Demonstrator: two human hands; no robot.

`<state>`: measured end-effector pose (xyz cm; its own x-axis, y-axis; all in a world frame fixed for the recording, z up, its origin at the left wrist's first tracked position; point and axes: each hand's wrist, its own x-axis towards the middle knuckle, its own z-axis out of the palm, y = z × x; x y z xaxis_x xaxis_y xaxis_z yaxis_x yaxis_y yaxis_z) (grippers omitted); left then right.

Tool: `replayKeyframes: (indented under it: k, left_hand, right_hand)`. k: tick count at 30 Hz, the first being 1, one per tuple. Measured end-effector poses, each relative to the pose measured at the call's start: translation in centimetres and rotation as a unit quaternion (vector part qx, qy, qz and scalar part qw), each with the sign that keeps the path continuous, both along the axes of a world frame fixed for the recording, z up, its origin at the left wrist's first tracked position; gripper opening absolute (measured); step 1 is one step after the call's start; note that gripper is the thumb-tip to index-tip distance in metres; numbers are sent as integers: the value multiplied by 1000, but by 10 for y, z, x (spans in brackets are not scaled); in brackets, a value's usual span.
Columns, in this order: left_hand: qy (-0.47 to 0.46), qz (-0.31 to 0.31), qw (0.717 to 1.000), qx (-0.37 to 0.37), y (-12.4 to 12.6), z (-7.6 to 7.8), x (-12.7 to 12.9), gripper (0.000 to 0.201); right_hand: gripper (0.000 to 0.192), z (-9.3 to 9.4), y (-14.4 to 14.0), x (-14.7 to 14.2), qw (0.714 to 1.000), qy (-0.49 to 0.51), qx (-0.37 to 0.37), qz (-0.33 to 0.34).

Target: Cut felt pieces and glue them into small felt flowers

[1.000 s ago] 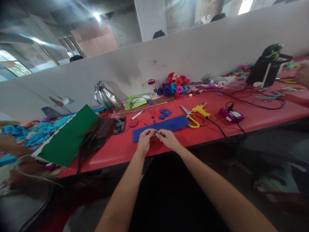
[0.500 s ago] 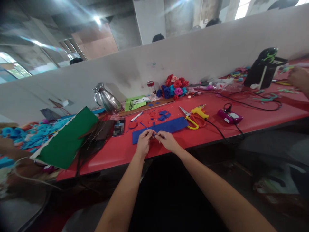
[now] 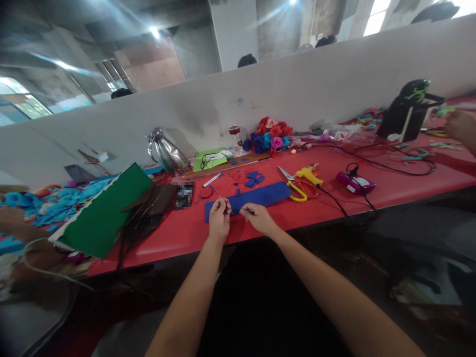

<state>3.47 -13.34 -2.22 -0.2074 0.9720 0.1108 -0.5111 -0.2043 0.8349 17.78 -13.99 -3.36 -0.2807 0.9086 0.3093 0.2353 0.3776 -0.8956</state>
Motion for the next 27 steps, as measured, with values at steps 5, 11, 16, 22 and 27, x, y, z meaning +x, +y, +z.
replayKeyframes:
  k: [5,11,16,22,27]
  left_hand:
    - [13,13,999,33,-2,4,3,31]
    - [-2,-2,999,39,-5,5,5,34]
    - [19,-13,999,34,-5,3,5,34]
    - [33,-21,999,28,-5,2,4,32]
    - [58,-34,998,16,-4,2,4,31]
  right_hand:
    - [23,1,-1,0,1000,0,-4,0]
    - [22,4,-2,0,1000,-3,-1,-4]
    - [23,2,-2,-1,1000,-8,0,-2]
    - [22,3,-2,-1,1000,-3,-7,-4]
    - [21,4,-3,-1,1000,7,-6,-1]
